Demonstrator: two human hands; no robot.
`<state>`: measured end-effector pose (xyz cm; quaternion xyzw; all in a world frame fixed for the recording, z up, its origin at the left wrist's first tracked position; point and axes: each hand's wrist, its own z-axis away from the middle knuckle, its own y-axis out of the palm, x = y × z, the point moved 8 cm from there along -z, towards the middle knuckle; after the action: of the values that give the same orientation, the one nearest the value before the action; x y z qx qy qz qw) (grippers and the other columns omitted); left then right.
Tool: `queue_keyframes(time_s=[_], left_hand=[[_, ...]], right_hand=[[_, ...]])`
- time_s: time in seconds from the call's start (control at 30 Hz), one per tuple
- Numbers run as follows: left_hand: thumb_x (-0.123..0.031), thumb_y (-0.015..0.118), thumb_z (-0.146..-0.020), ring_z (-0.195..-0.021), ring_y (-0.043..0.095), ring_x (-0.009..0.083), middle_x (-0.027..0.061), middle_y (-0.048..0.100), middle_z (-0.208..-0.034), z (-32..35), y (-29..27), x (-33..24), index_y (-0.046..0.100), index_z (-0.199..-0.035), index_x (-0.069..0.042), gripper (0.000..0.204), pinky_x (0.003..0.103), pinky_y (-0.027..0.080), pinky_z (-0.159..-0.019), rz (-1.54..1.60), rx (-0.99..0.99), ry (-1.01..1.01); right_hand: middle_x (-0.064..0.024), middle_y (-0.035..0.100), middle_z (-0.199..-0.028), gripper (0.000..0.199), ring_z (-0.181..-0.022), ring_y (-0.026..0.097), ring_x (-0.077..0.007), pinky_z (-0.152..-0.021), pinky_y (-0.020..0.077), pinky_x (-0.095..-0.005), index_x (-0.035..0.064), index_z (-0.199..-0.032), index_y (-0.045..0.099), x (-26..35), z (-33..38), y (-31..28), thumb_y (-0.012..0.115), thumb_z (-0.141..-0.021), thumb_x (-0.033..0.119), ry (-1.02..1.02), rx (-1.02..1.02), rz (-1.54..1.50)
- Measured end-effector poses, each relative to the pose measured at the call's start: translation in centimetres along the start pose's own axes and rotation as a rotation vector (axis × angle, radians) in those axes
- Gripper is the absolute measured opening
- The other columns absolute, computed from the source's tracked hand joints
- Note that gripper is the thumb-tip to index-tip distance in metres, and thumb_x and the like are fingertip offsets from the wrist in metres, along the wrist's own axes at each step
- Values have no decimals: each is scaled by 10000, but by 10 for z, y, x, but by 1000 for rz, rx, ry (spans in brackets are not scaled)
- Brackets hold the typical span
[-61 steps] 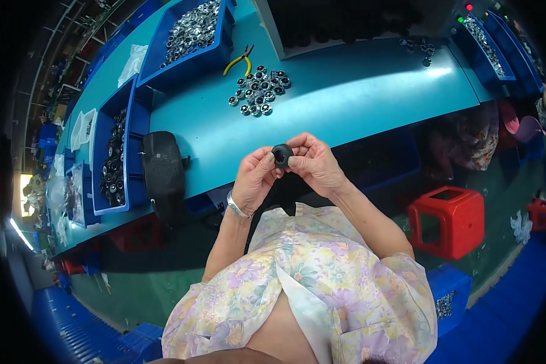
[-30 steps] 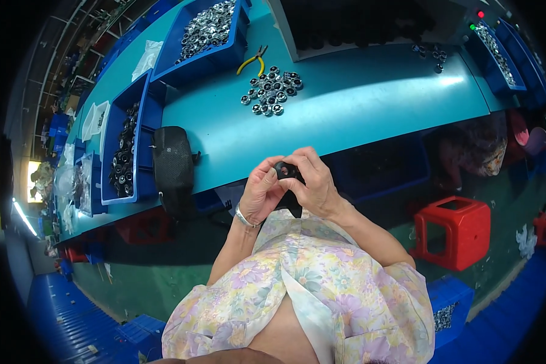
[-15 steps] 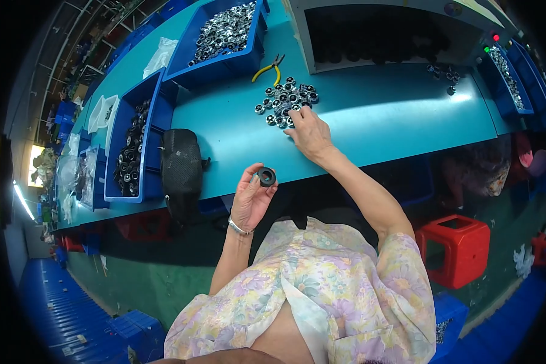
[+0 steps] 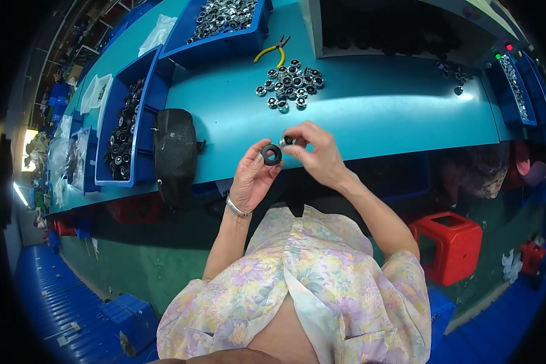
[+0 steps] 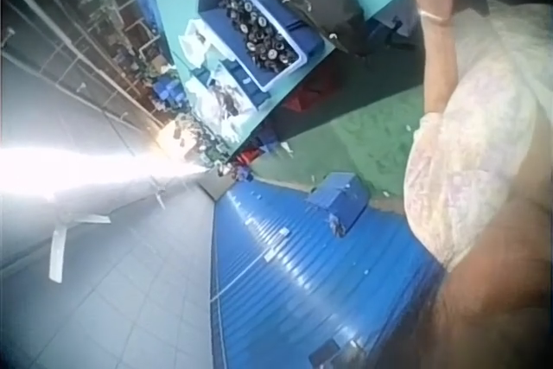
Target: Assemble small circular components and metal rings at a factory workbench.
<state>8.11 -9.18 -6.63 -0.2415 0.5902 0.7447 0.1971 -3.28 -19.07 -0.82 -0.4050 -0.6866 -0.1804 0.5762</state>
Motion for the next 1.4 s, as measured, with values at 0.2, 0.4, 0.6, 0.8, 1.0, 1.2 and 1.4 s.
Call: queue_keyframes(time_s=[0.2, 0.4, 0.6, 0.8, 1.0, 1.2, 1.4], left_hand=[[-171, 570, -956, -966, 615, 153, 62, 610, -1118, 2, 15, 7, 514, -1216, -34, 299, 308, 507, -864, -53, 23, 27], [-101, 584, -940, -993, 607, 138, 73, 616, -1111, 11, 24, 1, 534, -1198, 15, 287, 290, 514, -874, -278, -91, 96], [-15, 582, -919, -991, 584, 119, 77, 602, -1102, 16, 40, -9, 503, -1241, 47, 338, 252, 486, -872, -618, -101, 275], [-44, 596, -913, -904, 554, 112, 62, 535, -1064, 23, 54, -18, 526, -1244, 24, 345, 234, 465, -795, -907, -58, 384], [-58, 576, -909, -867, 551, 175, 99, 505, -1012, 30, 62, -22, 514, -1264, 20, 369, 276, 460, -749, -1119, 37, 458], [-48, 536, -909, -838, 558, 294, 165, 501, -971, 36, 79, -20, 497, -1264, 9, 362, 357, 462, -706, -1443, -30, 551], [-59, 528, -911, -792, 573, 346, 186, 531, -952, 36, 77, -13, 525, -1187, 12, 285, 398, 472, -680, -1448, -167, 613]], right_hand=[[-92, 560, -905, 255, -770, 587, -196, -664, 491, -300, 27, -990, 642, 20, 19, 10, 726, -749, 32, -123, -24, -3], [-102, 524, -874, 266, -749, 577, -224, -645, 492, -319, 19, -984, 623, 33, 29, 10, 722, -739, -4, -127, -20, 203], [-106, 527, -895, 325, -749, 571, -217, -635, 497, -298, 25, -1028, 612, 43, 36, 10, 726, -726, -12, -182, -86, 254], [-75, 557, -950, 305, -782, 561, -134, -672, 505, -259, 1, -1087, 590, 12, 44, 2, 703, -807, 44, 158, -115, -225], [-102, 573, -959, 281, -822, 592, -169, -719, 506, -288, -18, -1078, 549, 10, 50, 9, 669, -839, 66, 100, -72, -237], [-136, 566, -943, 255, -826, 595, -238, -719, 494, -316, -17, -1048, 523, 25, 51, 6, 644, -833, 49, -65, -131, 26], [-135, 554, -906, 205, -781, 595, -243, -672, 488, -331, -16, -994, 510, 19, 52, 7, 620, -822, 0, -108, -205, 51]])
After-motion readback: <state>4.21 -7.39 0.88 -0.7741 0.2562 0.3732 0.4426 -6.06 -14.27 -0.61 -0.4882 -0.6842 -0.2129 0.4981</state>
